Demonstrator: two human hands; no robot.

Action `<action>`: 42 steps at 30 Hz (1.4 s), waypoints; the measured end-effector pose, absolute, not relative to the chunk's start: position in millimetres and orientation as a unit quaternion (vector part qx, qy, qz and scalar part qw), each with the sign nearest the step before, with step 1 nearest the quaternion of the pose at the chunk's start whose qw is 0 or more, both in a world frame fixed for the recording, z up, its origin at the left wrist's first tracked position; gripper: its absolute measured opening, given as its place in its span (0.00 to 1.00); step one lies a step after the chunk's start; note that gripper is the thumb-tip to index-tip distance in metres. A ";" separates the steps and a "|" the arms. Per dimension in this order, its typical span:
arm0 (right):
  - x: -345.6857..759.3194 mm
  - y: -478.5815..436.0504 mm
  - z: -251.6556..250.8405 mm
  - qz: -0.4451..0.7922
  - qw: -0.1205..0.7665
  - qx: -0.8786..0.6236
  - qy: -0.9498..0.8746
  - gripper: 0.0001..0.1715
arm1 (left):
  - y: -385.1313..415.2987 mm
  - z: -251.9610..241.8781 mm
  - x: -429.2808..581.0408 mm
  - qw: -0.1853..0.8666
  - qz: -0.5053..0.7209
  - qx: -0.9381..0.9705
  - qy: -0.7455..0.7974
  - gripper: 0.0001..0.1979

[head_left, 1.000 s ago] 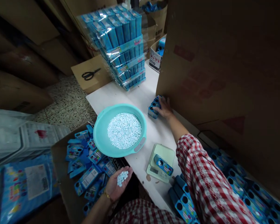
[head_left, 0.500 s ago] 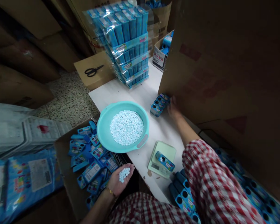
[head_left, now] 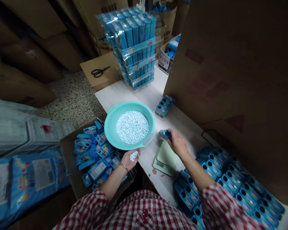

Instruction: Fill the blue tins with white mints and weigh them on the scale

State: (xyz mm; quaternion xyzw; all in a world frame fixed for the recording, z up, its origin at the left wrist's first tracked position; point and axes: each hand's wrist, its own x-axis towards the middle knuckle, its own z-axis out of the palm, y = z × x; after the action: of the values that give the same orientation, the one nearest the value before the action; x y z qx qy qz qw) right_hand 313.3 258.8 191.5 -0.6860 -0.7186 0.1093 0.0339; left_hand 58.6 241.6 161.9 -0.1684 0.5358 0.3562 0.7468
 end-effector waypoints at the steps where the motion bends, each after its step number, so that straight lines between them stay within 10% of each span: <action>1: 309.4 286.0 191.0 0.111 0.014 -0.705 -0.700 0.27 | 243.4 162.0 56.2 0.746 0.356 -0.160 0.540 0.08; 9: 274.8 393.8 162.8 0.099 0.028 -0.711 -0.696 0.26 | 263.3 160.4 21.7 0.743 0.393 -0.156 0.518 0.09; 18: 288.3 183.2 184.7 0.113 0.199 -0.648 -0.726 0.17 | 234.2 153.3 40.2 0.806 0.322 -0.173 0.466 0.11; 30: 290.9 -27.6 198.1 0.128 -0.094 -0.770 -0.618 0.14 | 185.4 146.6 81.7 0.858 0.131 -0.098 0.486 0.13; 42: 279.0 -9.1 180.9 0.041 -0.058 -0.775 -0.628 0.11 | 174.6 149.2 76.3 0.872 0.124 -0.083 0.466 0.14</action>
State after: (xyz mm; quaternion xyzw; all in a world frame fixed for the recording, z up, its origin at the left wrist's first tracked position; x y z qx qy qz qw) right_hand 279.0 -9.1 180.9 -0.7752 -0.6278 0.0413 -0.0576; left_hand 76.3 174.6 149.2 -0.0829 0.4661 0.1236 0.8721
